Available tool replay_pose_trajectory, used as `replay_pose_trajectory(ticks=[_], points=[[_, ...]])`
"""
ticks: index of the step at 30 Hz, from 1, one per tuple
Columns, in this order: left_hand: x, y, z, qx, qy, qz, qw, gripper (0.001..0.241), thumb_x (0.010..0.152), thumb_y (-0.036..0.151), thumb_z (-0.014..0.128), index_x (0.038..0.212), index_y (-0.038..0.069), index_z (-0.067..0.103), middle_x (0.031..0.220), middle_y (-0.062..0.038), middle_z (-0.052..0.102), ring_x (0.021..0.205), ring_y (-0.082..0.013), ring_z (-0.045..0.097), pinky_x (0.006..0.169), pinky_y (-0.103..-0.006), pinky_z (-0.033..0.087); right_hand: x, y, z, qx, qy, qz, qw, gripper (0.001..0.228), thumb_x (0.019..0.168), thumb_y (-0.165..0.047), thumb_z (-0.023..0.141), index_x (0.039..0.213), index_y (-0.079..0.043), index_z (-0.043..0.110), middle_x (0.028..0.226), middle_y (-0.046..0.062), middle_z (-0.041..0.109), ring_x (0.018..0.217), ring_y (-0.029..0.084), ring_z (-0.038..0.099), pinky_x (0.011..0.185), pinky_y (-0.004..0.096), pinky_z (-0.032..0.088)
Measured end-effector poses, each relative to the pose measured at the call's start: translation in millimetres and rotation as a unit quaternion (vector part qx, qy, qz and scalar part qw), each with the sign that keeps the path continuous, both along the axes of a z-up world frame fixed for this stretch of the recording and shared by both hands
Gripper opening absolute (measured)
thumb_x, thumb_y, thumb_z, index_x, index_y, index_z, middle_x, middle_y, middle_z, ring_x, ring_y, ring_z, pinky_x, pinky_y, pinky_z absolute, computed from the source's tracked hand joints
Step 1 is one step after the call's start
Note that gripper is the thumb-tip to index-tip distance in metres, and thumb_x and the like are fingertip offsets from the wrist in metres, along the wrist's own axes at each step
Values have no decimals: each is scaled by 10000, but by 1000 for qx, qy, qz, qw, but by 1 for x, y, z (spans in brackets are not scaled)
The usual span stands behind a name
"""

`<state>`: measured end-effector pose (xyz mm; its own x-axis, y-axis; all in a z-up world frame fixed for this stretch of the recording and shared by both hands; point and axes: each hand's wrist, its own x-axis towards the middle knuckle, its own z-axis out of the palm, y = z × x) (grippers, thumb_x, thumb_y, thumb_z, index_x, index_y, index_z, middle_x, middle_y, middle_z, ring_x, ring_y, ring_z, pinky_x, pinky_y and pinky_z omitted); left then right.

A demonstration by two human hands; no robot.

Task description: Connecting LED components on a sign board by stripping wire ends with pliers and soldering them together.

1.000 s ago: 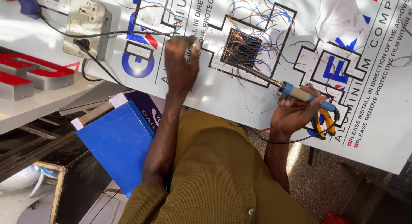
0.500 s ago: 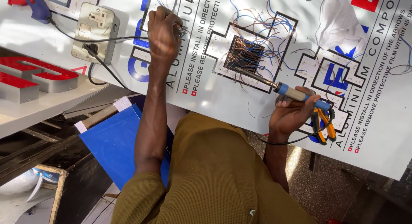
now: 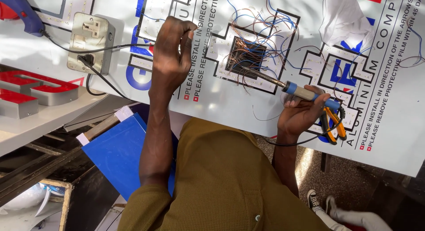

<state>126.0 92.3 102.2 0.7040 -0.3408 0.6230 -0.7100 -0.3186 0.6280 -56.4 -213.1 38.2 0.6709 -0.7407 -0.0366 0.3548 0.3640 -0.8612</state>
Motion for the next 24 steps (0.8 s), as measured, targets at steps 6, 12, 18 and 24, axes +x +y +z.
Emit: replay_pose_trajectory(ticks=[6,12,18,24], points=[[-22,-14,15,-23,101,-22,994,25,1151,-44,683,1153,-28,702,1085,-154,660,996,-306,650,834,-432,551,-11,-10,-8,2,7,-20,1000,530,1103,-580,607,1097,-73,762,582,24,495,498,134,442,510,300,403],[-46,-40,5,-65,133,-47,988,39,1112,-21,765,1094,13,771,905,-120,641,819,-342,653,823,-470,576,-28,-33,-39,-51,22,-54,997,568,1147,-628,497,1144,-86,667,532,40,489,480,159,575,548,259,522],[-92,-66,-53,-40,239,-114,963,51,1076,42,756,1082,87,780,915,-87,642,893,-337,660,852,-476,541,-44,-46,-42,-66,10,-76,995,576,1162,-604,450,1061,-72,646,479,22,420,430,140,519,516,227,488],[-120,-77,-77,30,241,-132,961,53,1046,54,734,1041,89,773,908,-90,629,920,-350,648,878,-479,524,-62,-60,-56,-101,40,-103,989,599,1168,-589,426,992,-54,629,462,8,381,394,123,472,464,207,440]])
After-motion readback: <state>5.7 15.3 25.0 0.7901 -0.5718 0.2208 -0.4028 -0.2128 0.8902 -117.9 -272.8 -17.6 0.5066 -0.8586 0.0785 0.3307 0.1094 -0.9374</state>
